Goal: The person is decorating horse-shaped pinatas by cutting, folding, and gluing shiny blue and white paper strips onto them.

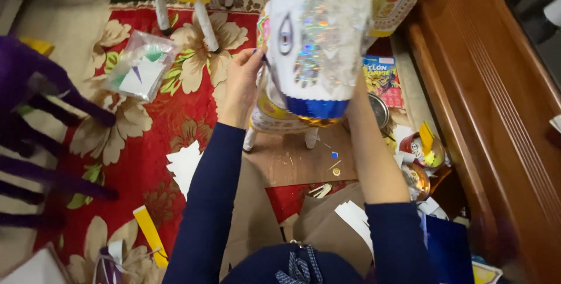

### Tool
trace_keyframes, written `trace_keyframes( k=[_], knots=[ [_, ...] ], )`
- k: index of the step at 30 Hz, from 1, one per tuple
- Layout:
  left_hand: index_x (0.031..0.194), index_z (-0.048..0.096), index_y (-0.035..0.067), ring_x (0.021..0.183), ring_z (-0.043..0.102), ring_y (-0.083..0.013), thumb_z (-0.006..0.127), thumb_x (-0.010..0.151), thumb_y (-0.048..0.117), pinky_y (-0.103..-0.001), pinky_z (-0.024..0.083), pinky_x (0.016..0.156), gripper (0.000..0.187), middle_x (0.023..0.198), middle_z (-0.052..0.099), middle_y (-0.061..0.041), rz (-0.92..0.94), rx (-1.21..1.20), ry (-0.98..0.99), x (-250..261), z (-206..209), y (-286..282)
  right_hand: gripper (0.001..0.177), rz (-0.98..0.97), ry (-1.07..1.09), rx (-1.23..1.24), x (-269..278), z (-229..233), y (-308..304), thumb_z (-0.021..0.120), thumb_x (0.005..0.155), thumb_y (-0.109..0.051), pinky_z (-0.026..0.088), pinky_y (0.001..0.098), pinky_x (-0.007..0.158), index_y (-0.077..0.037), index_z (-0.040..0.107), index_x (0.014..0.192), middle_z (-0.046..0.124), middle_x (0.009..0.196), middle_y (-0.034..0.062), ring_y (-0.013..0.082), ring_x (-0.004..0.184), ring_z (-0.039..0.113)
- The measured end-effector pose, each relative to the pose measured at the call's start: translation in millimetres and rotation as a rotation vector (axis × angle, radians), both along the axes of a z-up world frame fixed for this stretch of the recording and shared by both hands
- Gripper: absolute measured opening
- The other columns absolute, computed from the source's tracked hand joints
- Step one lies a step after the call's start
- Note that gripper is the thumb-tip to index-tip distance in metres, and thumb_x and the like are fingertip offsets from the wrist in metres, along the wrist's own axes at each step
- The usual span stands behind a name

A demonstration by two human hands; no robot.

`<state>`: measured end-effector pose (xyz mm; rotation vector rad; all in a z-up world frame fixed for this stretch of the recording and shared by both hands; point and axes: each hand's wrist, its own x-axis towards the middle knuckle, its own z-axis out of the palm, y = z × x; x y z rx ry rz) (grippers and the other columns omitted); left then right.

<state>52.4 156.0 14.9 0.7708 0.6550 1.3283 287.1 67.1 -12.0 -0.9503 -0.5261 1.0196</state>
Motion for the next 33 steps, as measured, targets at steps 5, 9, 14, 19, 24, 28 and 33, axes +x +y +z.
trace_keyframes(
  k=[5,9,14,19,24,28,33],
  knots=[
    [0.089,0.073,0.006,0.080,0.067,-0.0149,0.082,0.082,0.012,-0.030,0.057,0.084,0.012,0.083,0.066,-0.005,-0.029,0.043,0.106,9,22,-4,0.017,-0.005,-0.029,0.008,16,9,14,0.073,0.088,-0.013,0.061,0.0352,0.074,-0.007,0.070,0.103,0.073,0.087,0.0114,0.0232,0.077,0.075],
    [0.095,0.073,0.004,0.083,0.069,-0.0155,0.079,0.084,0.014,-0.032,0.058,0.085,0.016,0.086,0.069,-0.007,-0.002,0.000,0.134,-8,34,-8,0.013,0.017,-0.064,0.043,32,29,9,0.079,0.086,-0.014,0.053,0.0309,0.063,-0.009,0.069,0.094,0.065,0.072,0.0050,0.0171,0.064,0.064],
    [0.085,0.069,0.005,0.074,0.069,-0.0154,0.073,0.084,0.008,-0.027,0.059,0.079,0.005,0.078,0.067,-0.010,0.131,0.079,0.083,-64,58,-28,0.017,-0.269,-0.733,0.290,52,60,-60,0.074,0.085,-0.004,0.058,0.0316,0.080,-0.012,0.068,0.098,0.063,0.093,0.0052,0.0201,0.085,0.065],
    [0.086,0.066,0.004,0.073,0.069,-0.0165,0.072,0.086,0.006,-0.029,0.059,0.078,0.006,0.080,0.068,-0.011,0.235,0.132,0.122,-110,64,-32,0.008,-0.242,-0.044,0.124,104,46,-87,0.067,0.088,-0.012,0.063,0.0282,0.062,-0.009,0.060,0.090,0.066,0.077,0.0089,0.0175,0.063,0.069],
    [0.074,0.071,0.004,0.070,0.065,-0.0147,0.084,0.073,0.007,-0.029,0.059,0.074,0.013,0.075,0.064,-0.008,0.227,0.146,0.283,-58,69,-27,0.008,-0.007,-0.216,0.022,71,70,-63,0.059,0.085,-0.011,0.042,0.0195,0.056,-0.007,0.064,0.079,0.064,0.075,0.0046,0.0109,0.065,0.057],
    [0.079,0.078,0.034,0.077,0.069,-0.0082,0.076,0.076,0.034,-0.023,0.052,0.078,0.004,0.082,0.071,0.010,0.162,0.055,0.695,-24,41,4,0.009,0.091,-0.165,0.010,42,88,-28,0.063,0.084,-0.004,0.047,0.0176,0.055,0.000,0.070,0.081,0.074,0.081,0.0127,0.0133,0.063,0.067],
    [0.072,0.069,0.010,0.067,0.059,-0.0098,0.075,0.076,0.014,-0.024,0.054,0.070,0.008,0.070,0.059,0.001,0.044,0.093,0.399,5,42,7,0.014,0.123,-0.279,-0.043,38,66,13,0.076,0.081,-0.011,0.059,0.0317,0.053,-0.008,0.063,0.077,0.059,0.066,0.0042,0.0199,0.066,0.068]
  ],
)
